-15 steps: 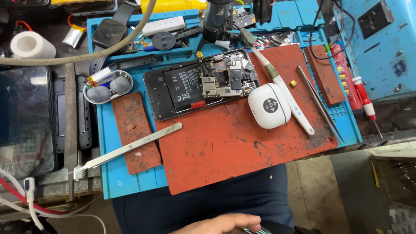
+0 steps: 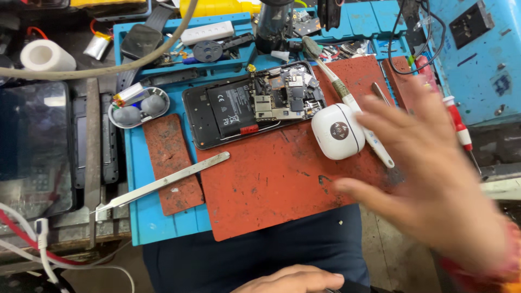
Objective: The person disassembles a white earbud charging case using a prying tool and tweezers, then removes the internal circuit board and battery.
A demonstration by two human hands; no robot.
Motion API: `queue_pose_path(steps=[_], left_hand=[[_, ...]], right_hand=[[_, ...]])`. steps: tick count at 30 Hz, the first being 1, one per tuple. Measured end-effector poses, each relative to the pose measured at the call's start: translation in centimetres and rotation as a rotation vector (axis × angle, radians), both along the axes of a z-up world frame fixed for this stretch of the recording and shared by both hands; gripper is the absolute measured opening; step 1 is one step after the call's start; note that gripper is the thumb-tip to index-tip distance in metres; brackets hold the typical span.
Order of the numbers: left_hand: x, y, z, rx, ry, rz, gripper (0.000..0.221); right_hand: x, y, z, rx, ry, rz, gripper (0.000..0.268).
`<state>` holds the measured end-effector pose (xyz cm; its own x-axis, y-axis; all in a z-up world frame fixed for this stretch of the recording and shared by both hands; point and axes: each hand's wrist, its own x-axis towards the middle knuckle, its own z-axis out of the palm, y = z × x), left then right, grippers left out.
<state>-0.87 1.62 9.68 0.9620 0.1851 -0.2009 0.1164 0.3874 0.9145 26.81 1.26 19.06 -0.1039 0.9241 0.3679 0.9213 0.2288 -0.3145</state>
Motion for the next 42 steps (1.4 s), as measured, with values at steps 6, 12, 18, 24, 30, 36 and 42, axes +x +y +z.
queue_pose_path(steps=[6, 12, 18, 24, 30, 36, 42], left_hand=[[-0.9, -0.5, -0.5, 0.101, -0.127, 0.138, 0.039], [1.1, 0.9, -1.9, -0.564, -0.210, 0.578, 0.054], [1.2, 0.2, 2.1, 0.248, -0.047, 0.838, 0.059], [1.2, 0.7, 2.0, 0.255, -0.039, 0.822, 0.047], [0.3, 1.2, 1.9, -0.066, 0.044, 0.632, 0.051], [0.3, 0.8, 0.9, -0.018, -0.008, 0.730, 0.055], [0.0, 0.3, 0.9, -0.109, 0.030, 0.805, 0.056]], right_hand=[[-3.9, 2.2, 0.1, 0.102, -0.156, -0.033, 0.054], [-4.9, -0.7, -1.3, 0.038, 0.295, 0.091, 0.063], [-6.2, -3.7, -2.2, 0.033, 0.530, 0.266, 0.061], [-3.1, -3.4, -1.7, -0.334, 0.816, 0.301, 0.039], [-2.4, -4.4, -3.5, -0.625, 1.437, -0.067, 0.039], [-3.5, -4.2, -2.3, -0.279, 0.771, -0.001, 0.019], [-3.5, -2.4, -0.3, -0.197, 0.249, 0.322, 0.029]])
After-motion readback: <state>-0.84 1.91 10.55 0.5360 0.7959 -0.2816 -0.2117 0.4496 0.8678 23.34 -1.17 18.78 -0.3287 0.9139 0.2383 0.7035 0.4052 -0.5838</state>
